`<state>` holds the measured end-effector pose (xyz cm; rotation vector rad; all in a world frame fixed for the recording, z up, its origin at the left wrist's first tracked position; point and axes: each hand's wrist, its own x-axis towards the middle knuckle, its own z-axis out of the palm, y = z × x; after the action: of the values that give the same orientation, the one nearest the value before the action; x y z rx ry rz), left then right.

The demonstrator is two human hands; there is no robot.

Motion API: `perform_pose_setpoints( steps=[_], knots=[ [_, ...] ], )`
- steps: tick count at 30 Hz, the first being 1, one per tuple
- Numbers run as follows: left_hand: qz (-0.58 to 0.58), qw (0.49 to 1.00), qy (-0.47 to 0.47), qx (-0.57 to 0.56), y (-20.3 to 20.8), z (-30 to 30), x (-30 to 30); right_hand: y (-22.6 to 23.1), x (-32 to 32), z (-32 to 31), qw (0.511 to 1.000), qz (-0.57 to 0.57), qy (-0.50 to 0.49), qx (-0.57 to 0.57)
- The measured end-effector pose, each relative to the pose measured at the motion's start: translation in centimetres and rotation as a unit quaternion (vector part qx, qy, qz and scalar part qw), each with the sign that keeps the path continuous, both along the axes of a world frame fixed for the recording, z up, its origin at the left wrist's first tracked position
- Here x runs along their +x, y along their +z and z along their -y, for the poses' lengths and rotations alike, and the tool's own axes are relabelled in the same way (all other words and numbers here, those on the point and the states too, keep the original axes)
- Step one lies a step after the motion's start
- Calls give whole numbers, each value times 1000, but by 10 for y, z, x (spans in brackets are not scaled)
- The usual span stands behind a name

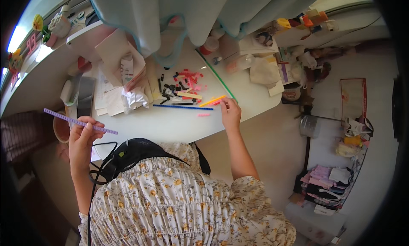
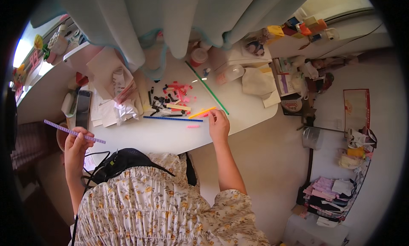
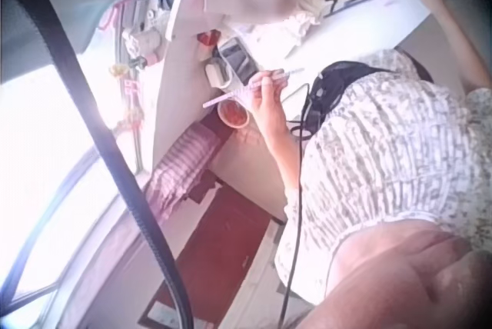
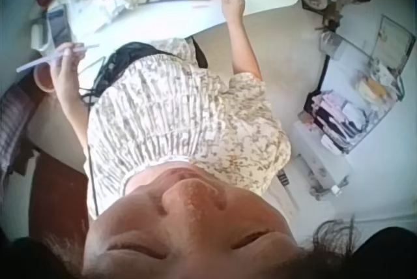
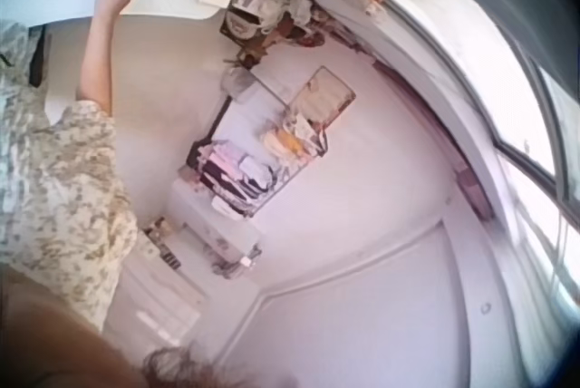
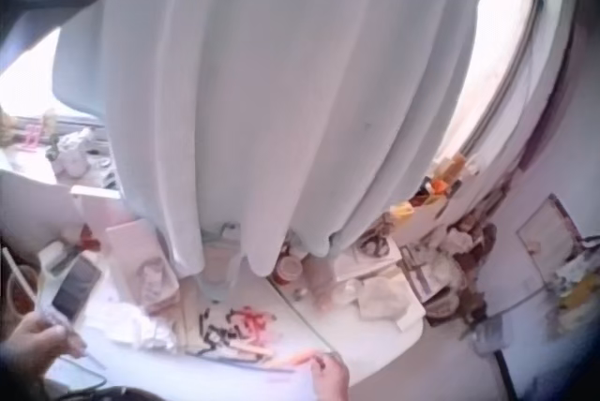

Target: The person assembles plastic tubes by attaching small plastic connectors to them. They pick up a blue tube and a pink tube, then press small black and pink pieces onto the ends by hand.

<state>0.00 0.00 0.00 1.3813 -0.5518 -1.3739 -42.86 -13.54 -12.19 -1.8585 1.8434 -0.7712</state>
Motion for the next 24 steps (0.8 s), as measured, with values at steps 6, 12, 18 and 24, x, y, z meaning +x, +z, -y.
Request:
perform_pose_setpoints(
  steps=[6, 12, 18, 24],
  knots=[
    [-23, 1000, 19, 0, 4, 4, -5, -14, 18, -14, 978, 173, -87, 83],
    [-32, 999, 33, 27, -3, 3, -7, 25, 103, -23, 931, 291, 86, 201],
    [-31, 998, -36, 28, 15, 14, -18, 95, 204, -42, 861, 277, 368, 215],
    [-49, 996, -66, 24, 10, -1, -8, 98, 234, -58, 822, 314, 356, 316]
  ],
)
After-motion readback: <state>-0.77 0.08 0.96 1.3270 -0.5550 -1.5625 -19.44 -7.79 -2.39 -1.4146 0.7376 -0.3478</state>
